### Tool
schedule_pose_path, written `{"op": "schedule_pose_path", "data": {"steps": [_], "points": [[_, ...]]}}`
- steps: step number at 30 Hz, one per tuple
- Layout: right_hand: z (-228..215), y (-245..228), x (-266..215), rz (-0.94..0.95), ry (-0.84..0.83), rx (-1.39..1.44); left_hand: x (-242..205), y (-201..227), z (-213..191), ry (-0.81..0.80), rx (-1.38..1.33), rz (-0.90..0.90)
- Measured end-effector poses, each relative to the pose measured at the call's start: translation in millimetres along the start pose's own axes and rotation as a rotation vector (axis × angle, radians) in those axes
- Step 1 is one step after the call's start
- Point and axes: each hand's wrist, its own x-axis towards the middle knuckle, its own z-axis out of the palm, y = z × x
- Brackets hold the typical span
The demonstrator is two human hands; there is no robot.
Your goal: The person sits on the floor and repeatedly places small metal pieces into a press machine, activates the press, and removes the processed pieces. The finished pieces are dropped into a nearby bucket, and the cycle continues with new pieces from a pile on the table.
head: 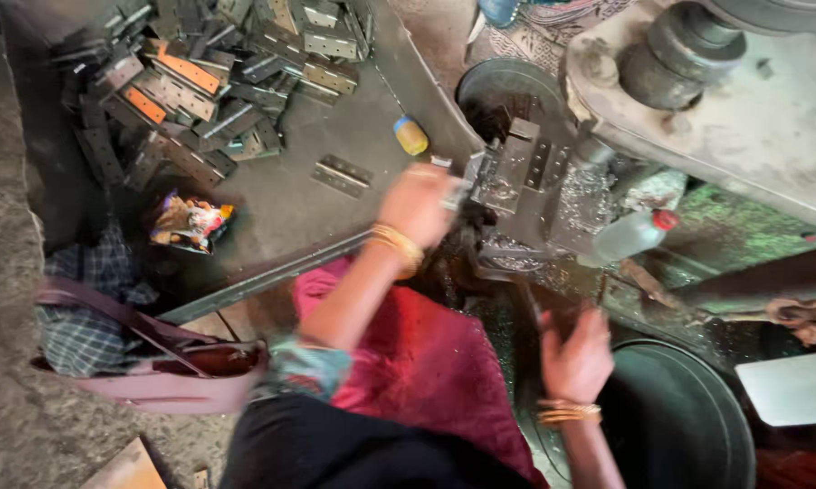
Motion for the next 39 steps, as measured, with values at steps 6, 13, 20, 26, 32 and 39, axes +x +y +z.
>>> {"op": "schedule_pose_path", "data": {"steps": [6, 13, 20, 26, 32, 39], "points": [[-51.7, -42.8, 76.1, -0.002, -0.019, -0.007, -8.4, -168.9, 5.2, -0.192, 0.486, -0.243], [-55.1, -51.5, 70.6, 0.139, -0.210, -0.061, -6.9, -177.4, 18.8, -0.445, 0.425, -0.498], [-38.0, -40.7, 41.6, 0.003, -0.134, -0.138, -53.1, -115.7, -33.6, -0.124, 0.195, -0.576], [-36.6, -43.2, 50.2, 0.118, -0.277, -0.159, 21.1, 25.1, -11.0, -0.106, -0.223, -0.200], [-36.6, -37.2, 49.4, 0.171, -0.502, -0.151, 18.2, 140.7, 61.5, -0.277, 0.240, -0.099], [-5.1, -10.8, 49.2, 0.063, -0.649, -0.036, 21.0, 133.8, 80.8, -0.210, 0.308, -0.019]]}}
